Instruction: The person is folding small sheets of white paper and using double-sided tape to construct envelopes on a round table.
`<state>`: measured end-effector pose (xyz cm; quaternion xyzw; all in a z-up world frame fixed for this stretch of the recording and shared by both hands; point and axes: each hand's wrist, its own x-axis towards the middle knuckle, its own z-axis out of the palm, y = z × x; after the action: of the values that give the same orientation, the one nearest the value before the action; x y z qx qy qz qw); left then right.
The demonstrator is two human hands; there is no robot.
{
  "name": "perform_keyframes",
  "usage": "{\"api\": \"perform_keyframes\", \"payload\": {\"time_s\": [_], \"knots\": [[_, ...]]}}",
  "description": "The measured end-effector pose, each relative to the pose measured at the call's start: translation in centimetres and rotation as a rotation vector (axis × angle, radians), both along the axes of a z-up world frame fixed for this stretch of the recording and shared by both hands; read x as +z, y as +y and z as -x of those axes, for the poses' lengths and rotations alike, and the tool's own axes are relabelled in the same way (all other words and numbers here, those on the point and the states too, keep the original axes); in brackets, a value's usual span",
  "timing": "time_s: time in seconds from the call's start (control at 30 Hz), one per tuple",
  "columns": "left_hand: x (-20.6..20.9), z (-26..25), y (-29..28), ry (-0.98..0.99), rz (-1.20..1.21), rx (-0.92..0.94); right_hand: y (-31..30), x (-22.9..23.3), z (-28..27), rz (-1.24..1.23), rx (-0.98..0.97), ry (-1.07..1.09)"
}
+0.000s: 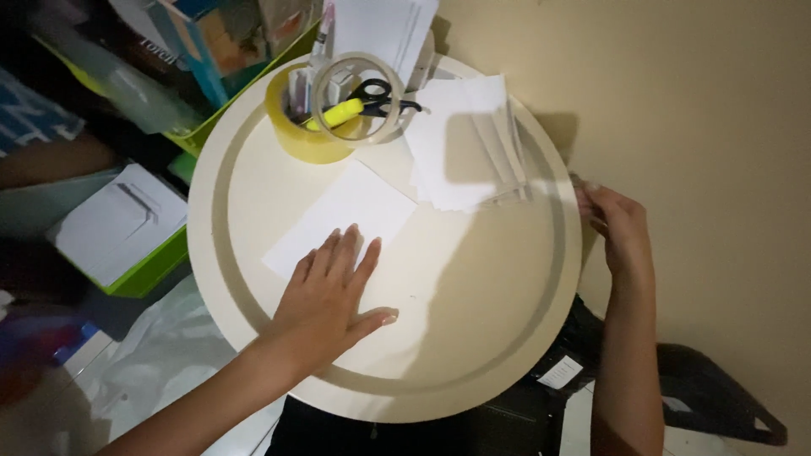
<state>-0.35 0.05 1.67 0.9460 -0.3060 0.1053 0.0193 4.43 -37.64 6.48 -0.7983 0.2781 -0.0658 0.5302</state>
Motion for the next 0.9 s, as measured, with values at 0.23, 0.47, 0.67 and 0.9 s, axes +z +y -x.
{"api": "perform_keyframes", "payload": {"time_s": [0.23,0.47,0.67,0.9], "knots": [[0.0,0.0,-0.1,-0.165,0.030,0.009,-1.1,0.2,-0.1,0.121,0.059,-0.024],[-0.6,-0.2,-0.1,0.016,0.040,0.003,-0.9,-0.1,0.5,0.296,0.071,-0.119],[-1.4,0.0,-0.2,0.070,-0.024,0.045,0.6,0.4,1.3,0.466,0.037,-0.320],[-0.9,-0.2,0.7,0.047,0.135,0.015,9.0,2.4,-0.3,0.108,0.517,-0.139]]}}
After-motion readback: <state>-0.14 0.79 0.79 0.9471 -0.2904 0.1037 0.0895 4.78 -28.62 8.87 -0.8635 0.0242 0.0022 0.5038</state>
